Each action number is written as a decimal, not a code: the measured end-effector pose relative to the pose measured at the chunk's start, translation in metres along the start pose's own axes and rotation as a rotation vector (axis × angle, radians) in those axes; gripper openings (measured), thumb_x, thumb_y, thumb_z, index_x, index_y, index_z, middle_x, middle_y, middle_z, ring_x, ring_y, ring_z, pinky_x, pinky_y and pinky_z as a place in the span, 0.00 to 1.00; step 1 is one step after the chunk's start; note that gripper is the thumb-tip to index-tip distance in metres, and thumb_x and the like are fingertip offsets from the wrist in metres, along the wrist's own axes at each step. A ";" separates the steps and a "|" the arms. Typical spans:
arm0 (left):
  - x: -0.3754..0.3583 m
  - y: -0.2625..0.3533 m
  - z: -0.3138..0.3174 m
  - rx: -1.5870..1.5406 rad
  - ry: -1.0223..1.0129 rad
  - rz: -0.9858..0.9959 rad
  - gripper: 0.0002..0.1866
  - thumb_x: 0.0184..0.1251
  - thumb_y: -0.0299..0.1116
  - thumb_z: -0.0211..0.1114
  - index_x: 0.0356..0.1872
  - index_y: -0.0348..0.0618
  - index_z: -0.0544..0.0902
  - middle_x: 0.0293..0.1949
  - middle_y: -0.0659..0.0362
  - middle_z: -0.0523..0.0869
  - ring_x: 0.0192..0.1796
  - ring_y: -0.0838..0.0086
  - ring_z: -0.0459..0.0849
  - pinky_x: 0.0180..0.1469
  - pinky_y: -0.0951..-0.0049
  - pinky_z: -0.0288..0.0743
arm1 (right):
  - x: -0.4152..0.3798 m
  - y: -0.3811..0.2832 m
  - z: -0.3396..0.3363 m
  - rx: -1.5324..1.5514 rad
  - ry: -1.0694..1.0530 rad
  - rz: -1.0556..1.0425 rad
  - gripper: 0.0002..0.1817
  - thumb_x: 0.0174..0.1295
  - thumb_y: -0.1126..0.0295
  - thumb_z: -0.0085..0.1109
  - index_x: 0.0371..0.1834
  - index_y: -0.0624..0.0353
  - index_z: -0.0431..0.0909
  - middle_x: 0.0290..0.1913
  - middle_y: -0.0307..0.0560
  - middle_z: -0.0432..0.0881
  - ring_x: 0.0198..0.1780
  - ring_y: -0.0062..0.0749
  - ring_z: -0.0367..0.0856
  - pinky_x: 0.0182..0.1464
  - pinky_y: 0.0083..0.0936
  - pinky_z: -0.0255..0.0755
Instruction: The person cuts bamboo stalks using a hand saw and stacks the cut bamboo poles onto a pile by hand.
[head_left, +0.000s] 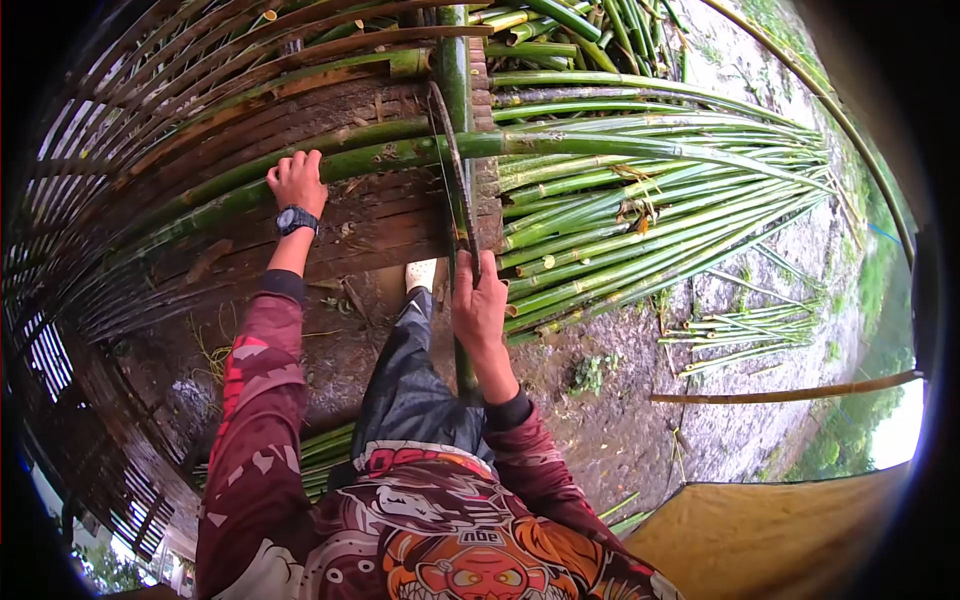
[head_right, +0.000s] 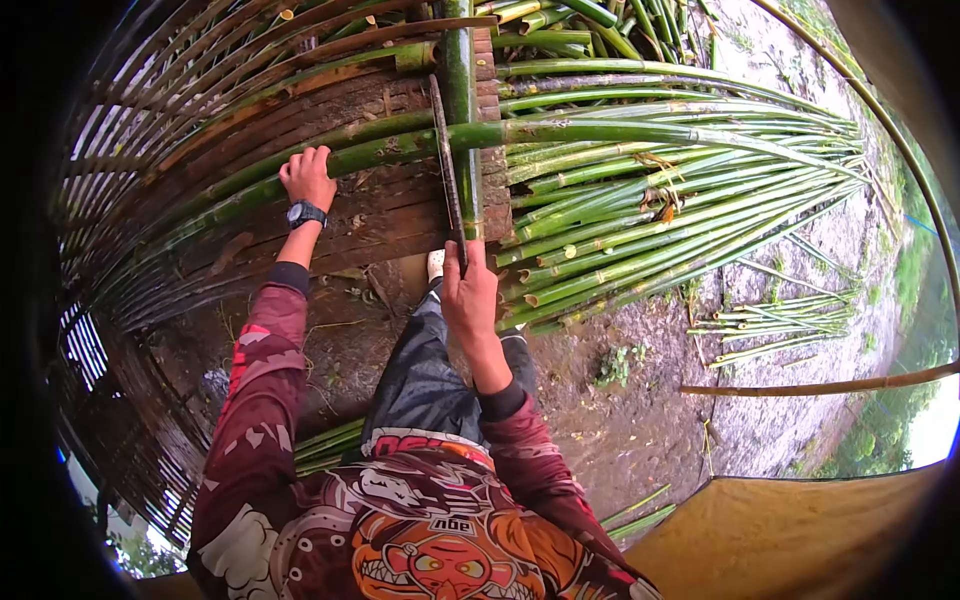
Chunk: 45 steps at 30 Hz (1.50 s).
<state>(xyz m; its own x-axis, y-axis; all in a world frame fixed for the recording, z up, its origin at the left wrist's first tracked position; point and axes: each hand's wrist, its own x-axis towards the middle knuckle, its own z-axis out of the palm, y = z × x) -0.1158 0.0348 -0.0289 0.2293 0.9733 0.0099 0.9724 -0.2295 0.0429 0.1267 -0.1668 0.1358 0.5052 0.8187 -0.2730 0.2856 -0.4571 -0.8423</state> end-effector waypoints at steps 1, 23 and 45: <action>0.000 0.000 0.000 -0.006 0.000 -0.002 0.26 0.48 0.21 0.73 0.51 0.56 0.82 0.49 0.63 0.82 0.59 0.62 0.77 0.65 0.53 0.65 | -0.001 -0.001 -0.002 -0.007 -0.005 0.002 0.14 0.79 0.61 0.53 0.40 0.60 0.71 0.21 0.55 0.74 0.21 0.48 0.75 0.26 0.42 0.64; -0.027 0.066 0.001 -0.185 0.068 0.084 0.24 0.48 0.21 0.68 0.49 0.55 0.84 0.47 0.67 0.86 0.56 0.67 0.80 0.64 0.56 0.64 | -0.051 0.042 -0.123 0.059 0.116 0.021 0.09 0.76 0.67 0.54 0.38 0.60 0.74 0.19 0.41 0.69 0.20 0.22 0.67 0.23 0.29 0.60; -0.051 0.142 0.012 -0.099 -0.159 0.347 0.17 0.53 0.35 0.74 0.41 0.46 0.77 0.37 0.55 0.87 0.44 0.58 0.87 0.48 0.55 0.78 | -0.014 0.059 -0.147 -0.223 0.072 0.096 0.15 0.80 0.58 0.51 0.42 0.60 0.71 0.20 0.56 0.73 0.20 0.52 0.73 0.26 0.45 0.62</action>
<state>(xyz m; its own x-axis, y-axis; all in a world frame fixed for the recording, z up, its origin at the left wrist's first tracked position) 0.0116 -0.0473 -0.0353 0.5549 0.8241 -0.1139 0.8289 -0.5360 0.1601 0.2564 -0.2563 0.1584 0.5933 0.7446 -0.3059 0.4021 -0.6034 -0.6887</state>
